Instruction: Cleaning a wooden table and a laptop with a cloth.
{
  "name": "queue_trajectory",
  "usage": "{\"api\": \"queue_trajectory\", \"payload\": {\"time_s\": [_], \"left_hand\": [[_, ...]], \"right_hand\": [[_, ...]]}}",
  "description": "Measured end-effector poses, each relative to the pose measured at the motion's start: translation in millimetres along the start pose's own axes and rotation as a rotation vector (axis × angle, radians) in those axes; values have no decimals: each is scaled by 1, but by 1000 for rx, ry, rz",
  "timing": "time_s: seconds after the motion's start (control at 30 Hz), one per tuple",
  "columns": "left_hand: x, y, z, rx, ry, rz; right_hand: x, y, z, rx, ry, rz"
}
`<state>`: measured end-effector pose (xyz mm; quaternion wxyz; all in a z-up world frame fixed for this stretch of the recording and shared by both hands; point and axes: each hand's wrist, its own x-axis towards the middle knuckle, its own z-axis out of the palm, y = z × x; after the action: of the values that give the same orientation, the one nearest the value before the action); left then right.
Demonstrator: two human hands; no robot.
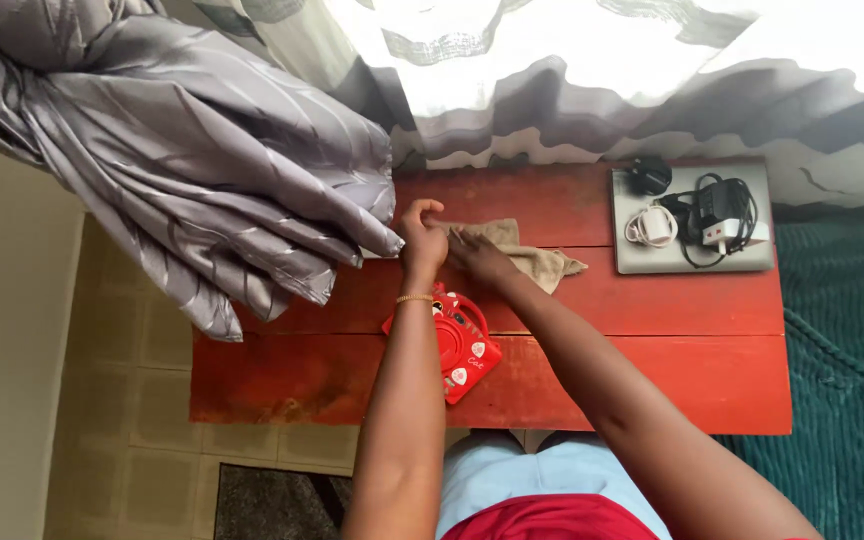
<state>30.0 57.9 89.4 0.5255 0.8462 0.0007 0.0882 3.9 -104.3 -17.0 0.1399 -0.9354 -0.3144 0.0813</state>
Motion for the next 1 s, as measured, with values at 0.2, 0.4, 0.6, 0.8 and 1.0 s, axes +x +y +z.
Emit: {"api": "queue_trajectory", "payload": {"time_s": [0.2, 0.4, 0.6, 0.8, 1.0], "left_hand": [[-8, 29, 16, 120, -90, -241], [-39, -1, 56, 9, -226, -128], [-69, 56, 94, 468, -225, -200], [-89, 86, 141, 498, -393, -133], [-97, 106, 177, 507, -473, -68]], "right_hand": [[-60, 28, -46, 363, -71, 193], [-124, 21, -113, 165, -80, 511], [-151, -13, -43, -88, 124, 569], [-210, 4, -89, 64, -109, 388], [-313, 30, -127, 114, -52, 483]]}}
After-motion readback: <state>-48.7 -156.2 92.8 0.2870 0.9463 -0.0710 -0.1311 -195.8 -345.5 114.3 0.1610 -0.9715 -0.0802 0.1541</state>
